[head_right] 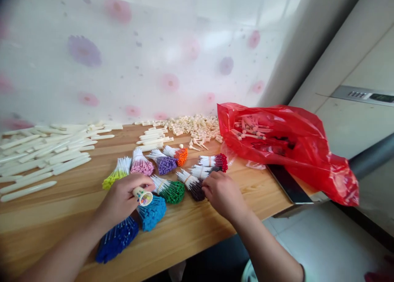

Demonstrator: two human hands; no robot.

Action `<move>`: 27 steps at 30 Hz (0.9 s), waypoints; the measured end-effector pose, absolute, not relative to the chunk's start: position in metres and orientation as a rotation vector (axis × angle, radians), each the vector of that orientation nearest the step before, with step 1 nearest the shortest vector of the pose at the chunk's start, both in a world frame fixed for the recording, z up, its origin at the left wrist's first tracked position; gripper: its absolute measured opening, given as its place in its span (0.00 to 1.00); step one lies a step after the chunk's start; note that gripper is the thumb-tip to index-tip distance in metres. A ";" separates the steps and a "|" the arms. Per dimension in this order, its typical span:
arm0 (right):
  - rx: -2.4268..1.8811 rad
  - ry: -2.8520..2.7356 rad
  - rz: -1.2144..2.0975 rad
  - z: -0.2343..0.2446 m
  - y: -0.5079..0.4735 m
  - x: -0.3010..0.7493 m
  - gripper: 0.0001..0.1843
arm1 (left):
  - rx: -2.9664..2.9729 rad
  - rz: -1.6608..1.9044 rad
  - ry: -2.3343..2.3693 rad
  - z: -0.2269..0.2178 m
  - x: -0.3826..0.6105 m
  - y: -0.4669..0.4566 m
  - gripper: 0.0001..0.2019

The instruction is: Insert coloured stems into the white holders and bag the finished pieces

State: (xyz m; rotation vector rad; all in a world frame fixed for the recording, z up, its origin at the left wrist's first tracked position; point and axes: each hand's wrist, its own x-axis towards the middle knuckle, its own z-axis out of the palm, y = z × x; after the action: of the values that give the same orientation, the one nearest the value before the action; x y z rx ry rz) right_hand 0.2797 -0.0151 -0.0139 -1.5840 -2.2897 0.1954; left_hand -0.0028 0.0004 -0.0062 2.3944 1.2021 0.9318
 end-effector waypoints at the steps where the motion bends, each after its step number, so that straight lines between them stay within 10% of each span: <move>1: -1.626 -2.310 0.172 -0.016 -0.019 0.279 0.07 | 2.451 0.904 1.161 -0.003 0.002 -0.002 0.08; 12: -1.787 -2.349 -0.022 -0.016 -0.019 0.255 0.09 | 3.013 0.198 1.100 0.011 0.069 -0.015 0.22; 27: -1.937 -2.271 0.095 -0.015 -0.005 0.242 0.09 | 2.977 -0.014 1.263 0.001 0.087 -0.006 0.14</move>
State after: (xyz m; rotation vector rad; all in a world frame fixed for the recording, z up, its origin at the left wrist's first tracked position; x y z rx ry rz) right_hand 0.2419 -0.0047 -0.0146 -1.9374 -2.2706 0.0954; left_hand 0.0865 -0.0061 0.0006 2.9771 1.2633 -0.0137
